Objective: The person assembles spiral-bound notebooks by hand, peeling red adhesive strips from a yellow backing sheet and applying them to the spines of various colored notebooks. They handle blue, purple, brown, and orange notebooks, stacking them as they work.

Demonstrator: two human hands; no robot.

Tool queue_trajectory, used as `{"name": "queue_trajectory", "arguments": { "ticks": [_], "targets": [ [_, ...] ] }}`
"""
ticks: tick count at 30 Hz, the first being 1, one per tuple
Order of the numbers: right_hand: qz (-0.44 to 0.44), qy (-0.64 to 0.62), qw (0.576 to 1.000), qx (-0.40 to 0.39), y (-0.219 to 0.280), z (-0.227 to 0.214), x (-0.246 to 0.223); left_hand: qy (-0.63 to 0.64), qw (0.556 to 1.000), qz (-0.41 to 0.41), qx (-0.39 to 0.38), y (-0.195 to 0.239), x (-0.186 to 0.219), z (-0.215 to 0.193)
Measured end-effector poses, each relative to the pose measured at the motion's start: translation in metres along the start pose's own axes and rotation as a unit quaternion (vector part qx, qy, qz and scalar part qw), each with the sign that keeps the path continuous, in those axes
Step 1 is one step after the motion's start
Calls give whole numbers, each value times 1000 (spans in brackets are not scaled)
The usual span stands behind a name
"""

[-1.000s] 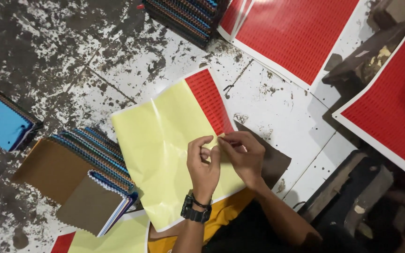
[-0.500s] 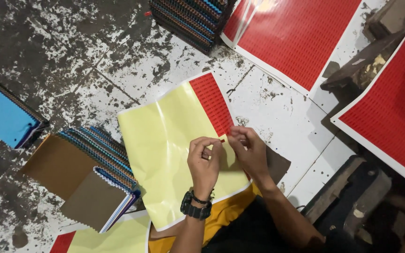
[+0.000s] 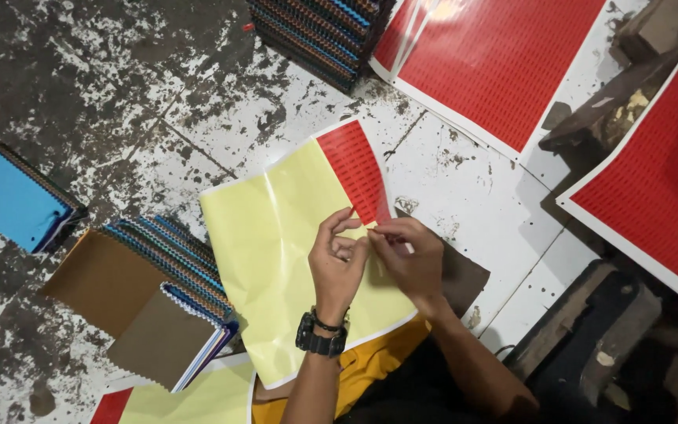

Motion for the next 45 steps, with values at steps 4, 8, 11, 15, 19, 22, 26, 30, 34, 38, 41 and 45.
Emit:
{"name": "queue_trajectory", "arguments": {
  "ticks": [4,8,11,15,19,22,26,30,34,38,41,45],
  "targets": [
    [99,-113,987,-58,2,-9,5,10,1000,-10,-22,-1,2,4],
    [139,-108,982,-74,-1,-8,6,31,999,-14,1,-1,-3,7],
    [76,7,995,-67,-7,0,22,42,998,-20,29,0,-9,8],
    [-75,192,976,-67,-9,10,37,55,997,-20,59,-1,-2,3],
    [-120,294,948,-11,-8,11,16,49,996,3,71,-6,-2,2],
    [-80,188,978,-27,-5,9,24,32,998,31,48,-10,3,1],
    [82,-70,989,-104,-4,-1,35,44,999,26,-15,-14,9,0],
    [121,-104,980,-123,-7,-2,32,58,998,19,-8,-16,3,5],
    [127,-1,990,-62,-21,9,26,65,997,26,19,-13,-1,5],
    [84,97,986,-107,-30,12,22,58,997,30,49,-7,0,2],
    [100,61,989,-95,-30,12,16,63,996,40,57,-8,-2,3],
    [48,59,997,-16,-23,21,29,65,995,48,58,-9,-7,3]
  ]
}}
Point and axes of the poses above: each hand's wrist, its own y-axis away from the middle knuckle, its own z-axis out of the palm, x = y × z, the point moved 1 cm from there along -y, towards the middle knuckle, and after that the axes turned 1 degree about -x, right-handed, at the moved point
